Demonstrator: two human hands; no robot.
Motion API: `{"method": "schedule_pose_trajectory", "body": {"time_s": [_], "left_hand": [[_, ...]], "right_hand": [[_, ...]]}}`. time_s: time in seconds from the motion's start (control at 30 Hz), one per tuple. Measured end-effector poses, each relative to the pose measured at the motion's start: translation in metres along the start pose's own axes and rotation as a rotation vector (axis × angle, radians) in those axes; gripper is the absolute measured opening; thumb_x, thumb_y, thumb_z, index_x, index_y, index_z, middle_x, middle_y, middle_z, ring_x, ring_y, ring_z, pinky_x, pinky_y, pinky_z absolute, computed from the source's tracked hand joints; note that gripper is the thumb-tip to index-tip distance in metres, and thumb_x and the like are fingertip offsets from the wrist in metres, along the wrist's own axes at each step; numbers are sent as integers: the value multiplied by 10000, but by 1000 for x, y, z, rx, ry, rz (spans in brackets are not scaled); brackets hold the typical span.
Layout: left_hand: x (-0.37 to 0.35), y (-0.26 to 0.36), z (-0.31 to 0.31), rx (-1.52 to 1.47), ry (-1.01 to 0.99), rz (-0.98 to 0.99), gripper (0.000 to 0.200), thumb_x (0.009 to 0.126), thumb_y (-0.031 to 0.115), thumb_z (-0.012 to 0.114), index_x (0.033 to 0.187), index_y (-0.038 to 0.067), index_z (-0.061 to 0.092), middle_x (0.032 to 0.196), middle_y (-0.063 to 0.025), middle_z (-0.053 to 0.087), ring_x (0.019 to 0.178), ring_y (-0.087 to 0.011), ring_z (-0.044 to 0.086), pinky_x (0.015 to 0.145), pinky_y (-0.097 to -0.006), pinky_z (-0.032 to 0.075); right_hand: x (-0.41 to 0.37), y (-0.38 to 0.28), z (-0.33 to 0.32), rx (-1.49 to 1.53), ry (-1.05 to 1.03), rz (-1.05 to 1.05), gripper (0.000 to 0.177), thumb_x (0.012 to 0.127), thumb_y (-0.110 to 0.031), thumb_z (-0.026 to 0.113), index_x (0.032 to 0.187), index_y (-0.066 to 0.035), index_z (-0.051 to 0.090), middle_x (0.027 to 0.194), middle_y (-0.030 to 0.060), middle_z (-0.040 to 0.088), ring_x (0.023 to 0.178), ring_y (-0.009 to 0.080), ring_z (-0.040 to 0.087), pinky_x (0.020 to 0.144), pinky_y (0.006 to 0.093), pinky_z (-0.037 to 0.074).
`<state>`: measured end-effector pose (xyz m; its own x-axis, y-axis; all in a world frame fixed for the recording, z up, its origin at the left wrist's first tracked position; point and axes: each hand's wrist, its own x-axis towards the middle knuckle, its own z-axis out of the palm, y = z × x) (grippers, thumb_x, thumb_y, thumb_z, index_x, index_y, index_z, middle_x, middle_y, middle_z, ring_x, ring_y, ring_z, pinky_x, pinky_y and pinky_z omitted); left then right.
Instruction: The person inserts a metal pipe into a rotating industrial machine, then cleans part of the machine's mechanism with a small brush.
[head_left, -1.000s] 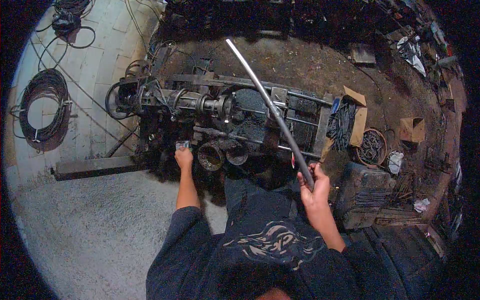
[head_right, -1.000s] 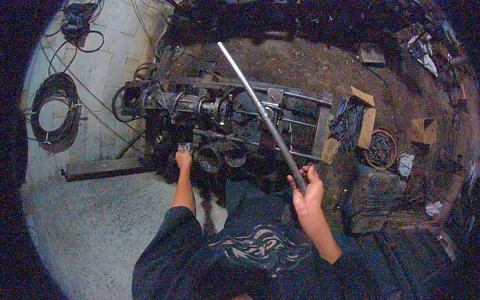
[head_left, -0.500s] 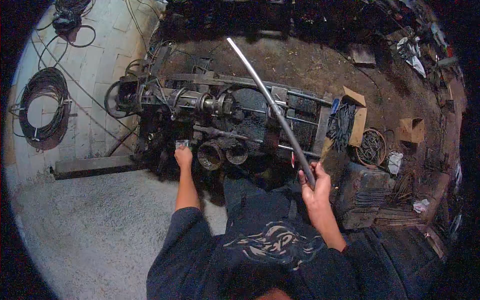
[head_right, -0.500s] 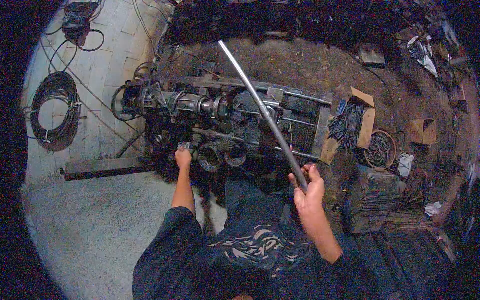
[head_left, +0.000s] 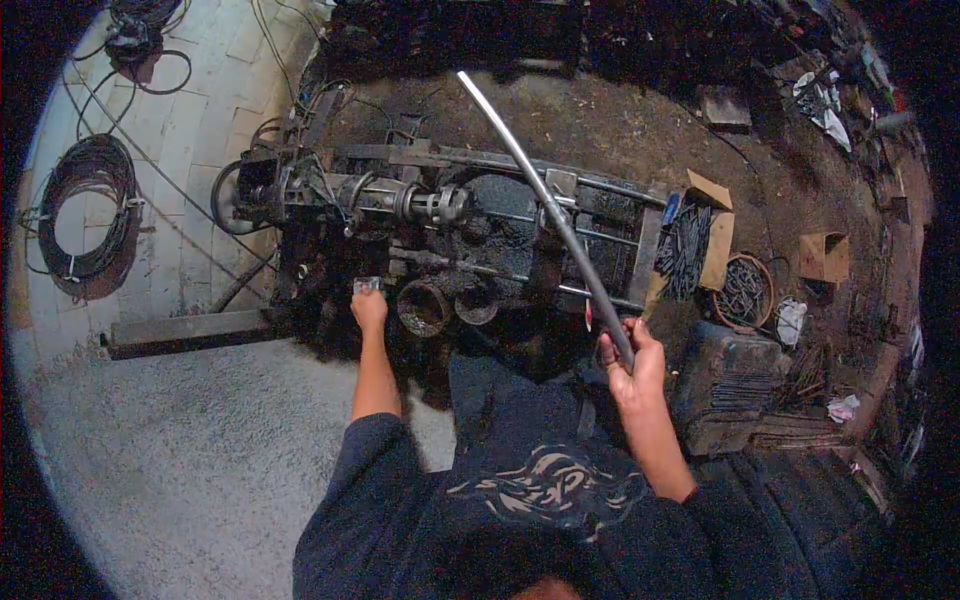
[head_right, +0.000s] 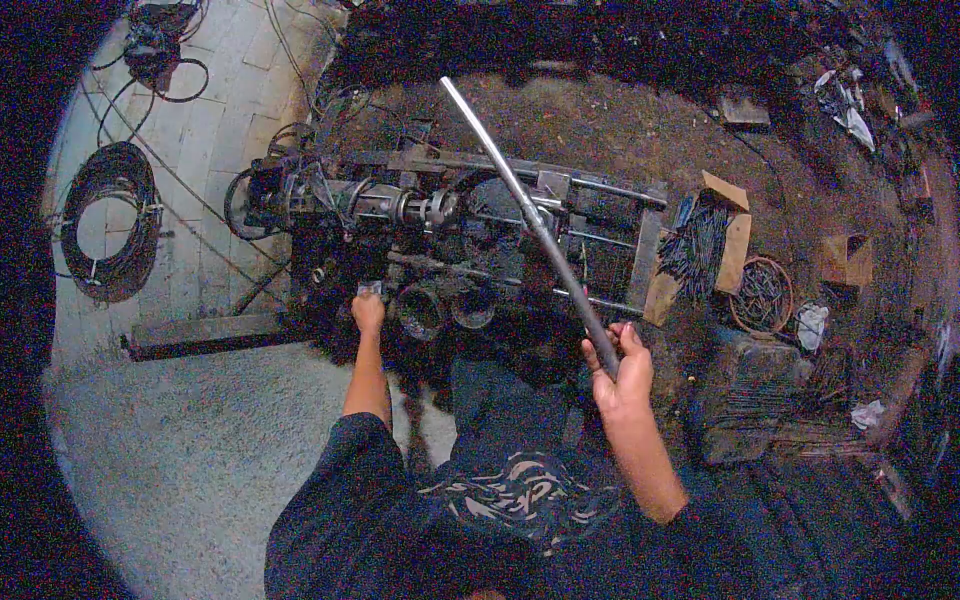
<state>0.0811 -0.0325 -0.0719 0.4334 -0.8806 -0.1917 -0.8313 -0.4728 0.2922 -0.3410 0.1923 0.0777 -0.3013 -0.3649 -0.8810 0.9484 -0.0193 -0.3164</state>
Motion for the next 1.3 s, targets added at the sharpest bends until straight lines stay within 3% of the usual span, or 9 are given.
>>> {"method": "schedule_pose_trajectory", "body": {"time_s": [0.17,0.23,0.37,0.43,0.47,0.57,0.77,1.0,1.3], "left_hand": [[-9,14,-14,3,-5,-29,373,869,245,476,913,-89,635,923,-311,616,916,-459,586,794,-498,445],[5,-3,-2,84,-16,124,355,856,228,478,900,-87,636,915,-315,614,909,-459,586,775,-507,439],[13,-17,11,82,18,240,349,858,226,476,889,-82,637,904,-323,609,905,-465,583,759,-515,435],[3,0,-3,76,-8,109,370,879,241,463,879,-88,633,896,-326,607,907,-473,578,754,-523,434],[-1,8,-8,82,-10,113,370,879,241,463,879,-88,633,896,-326,607,907,-473,578,754,-523,434],[-5,13,-11,127,-22,97,391,894,252,448,877,-94,630,900,-329,604,908,-476,576,763,-529,431],[-1,7,-5,43,13,69,412,892,264,445,865,-105,627,898,-333,602,902,-488,570,770,-536,426],[-5,12,-4,-27,50,46,391,878,255,447,862,-92,625,882,-328,602,886,-488,571,752,-533,423],[5,-3,-4,103,-23,173,373,876,260,448,848,-56,645,868,-306,612,887,-470,581,774,-511,439]], "right_hand": [[-6,-5,2,-121,-77,-25,219,953,-263,483,930,-49,523,808,118,570,765,245,620,620,378,571],[-12,-8,5,-209,-76,-102,246,954,-270,470,946,-29,523,818,146,586,673,230,618,573,360,563],[-21,-15,1,-723,-305,-262,260,953,-224,473,1033,4,569,752,91,614,505,158,570,498,295,494],[-22,-10,4,-1233,-289,-763,274,940,-191,502,1062,19,627,676,61,625,505,137,563,502,284,452],[-18,-7,4,-1208,-291,-927,255,915,-162,546,1063,14,657,659,66,640,496,140,551,519,293,442],[-19,-6,9,-1317,-311,-1155,239,892,-127,578,1079,-5,661,735,118,674,545,159,598,543,288,460],[-11,-4,11,-1188,-345,-1366,288,824,-50,657,1110,-21,653,812,152,694,675,191,681,595,289,502],[-16,-12,10,-1363,-352,-1176,373,784,-53,703,1151,-38,635,878,157,695,718,206,688,629,275,520],[-8,-7,9,-1318,-399,-1381,463,759,-42,711,1209,-74,607,677,108,603,504,188,559,481,311,459]]}}
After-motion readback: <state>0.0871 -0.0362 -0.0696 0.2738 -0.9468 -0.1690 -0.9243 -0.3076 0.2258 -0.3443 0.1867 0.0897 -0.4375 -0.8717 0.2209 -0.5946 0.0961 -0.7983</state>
